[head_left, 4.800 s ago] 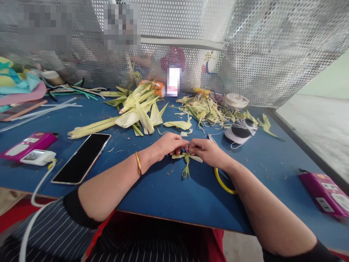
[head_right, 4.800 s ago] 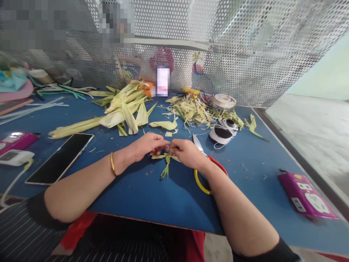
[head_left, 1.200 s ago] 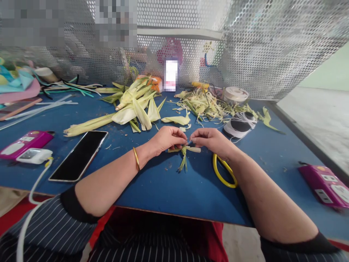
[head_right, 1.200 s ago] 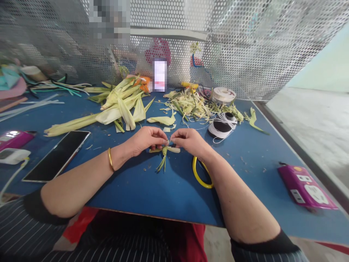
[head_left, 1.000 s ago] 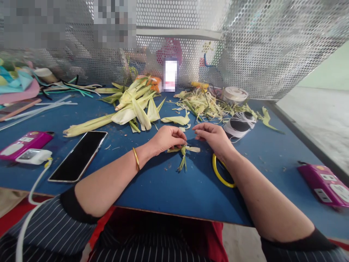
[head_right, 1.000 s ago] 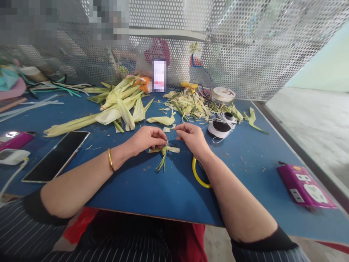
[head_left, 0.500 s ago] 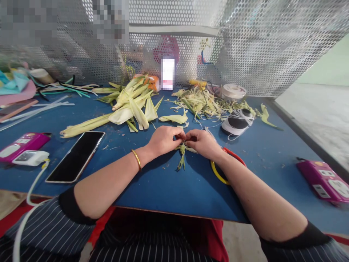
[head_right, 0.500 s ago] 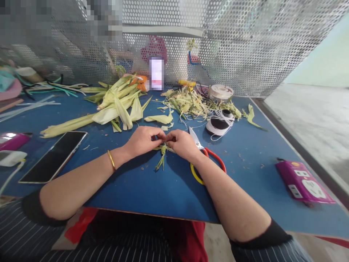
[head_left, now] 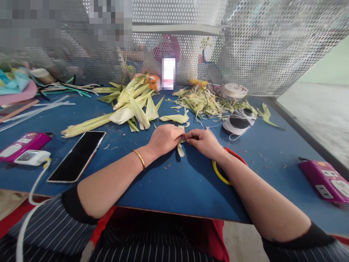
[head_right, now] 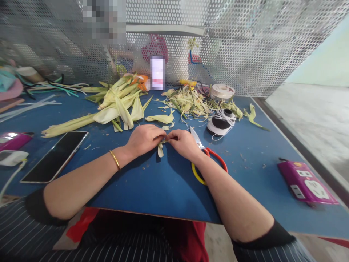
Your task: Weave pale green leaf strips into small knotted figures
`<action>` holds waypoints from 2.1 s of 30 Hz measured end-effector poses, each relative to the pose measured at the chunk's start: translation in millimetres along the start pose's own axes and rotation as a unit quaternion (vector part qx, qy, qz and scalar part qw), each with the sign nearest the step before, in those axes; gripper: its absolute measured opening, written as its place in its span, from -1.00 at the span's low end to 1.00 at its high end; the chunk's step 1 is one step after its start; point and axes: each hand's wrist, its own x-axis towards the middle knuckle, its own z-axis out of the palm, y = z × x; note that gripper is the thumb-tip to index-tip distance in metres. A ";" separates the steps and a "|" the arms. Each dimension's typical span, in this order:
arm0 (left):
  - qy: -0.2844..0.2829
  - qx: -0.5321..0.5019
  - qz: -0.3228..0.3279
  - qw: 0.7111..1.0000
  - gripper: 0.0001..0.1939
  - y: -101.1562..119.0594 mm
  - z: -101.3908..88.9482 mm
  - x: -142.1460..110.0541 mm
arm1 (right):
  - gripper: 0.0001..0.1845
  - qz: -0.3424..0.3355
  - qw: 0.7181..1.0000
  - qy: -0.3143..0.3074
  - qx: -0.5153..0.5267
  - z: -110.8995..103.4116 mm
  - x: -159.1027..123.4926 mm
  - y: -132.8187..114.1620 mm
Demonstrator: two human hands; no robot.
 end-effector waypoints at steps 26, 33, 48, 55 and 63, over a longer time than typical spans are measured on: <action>0.011 -0.157 -0.087 0.984 -0.91 -1.4 -4.5 4.1 | -0.88 0.034 0.993 -0.049 0.097 -11.4 2.0 6.0; -0.003 -0.190 -0.141 0.972 -0.90 -10.3 -4.9 5.9 | -0.90 0.005 0.993 -0.115 -0.018 -25.9 0.1 1.7; -0.033 -0.052 -0.135 0.989 -0.86 -5.9 -2.7 3.9 | -0.79 -0.025 0.988 -0.029 0.150 -16.5 -3.2 -10.0; -0.019 -0.175 -0.186 0.967 -0.89 -8.0 -1.6 6.3 | -0.75 0.016 0.957 -0.092 0.275 -0.2 -0.8 -4.6; -0.018 -0.426 -0.139 0.894 -0.86 -8.2 -6.7 7.9 | -0.73 -0.029 0.964 -0.078 0.252 -0.7 1.7 3.1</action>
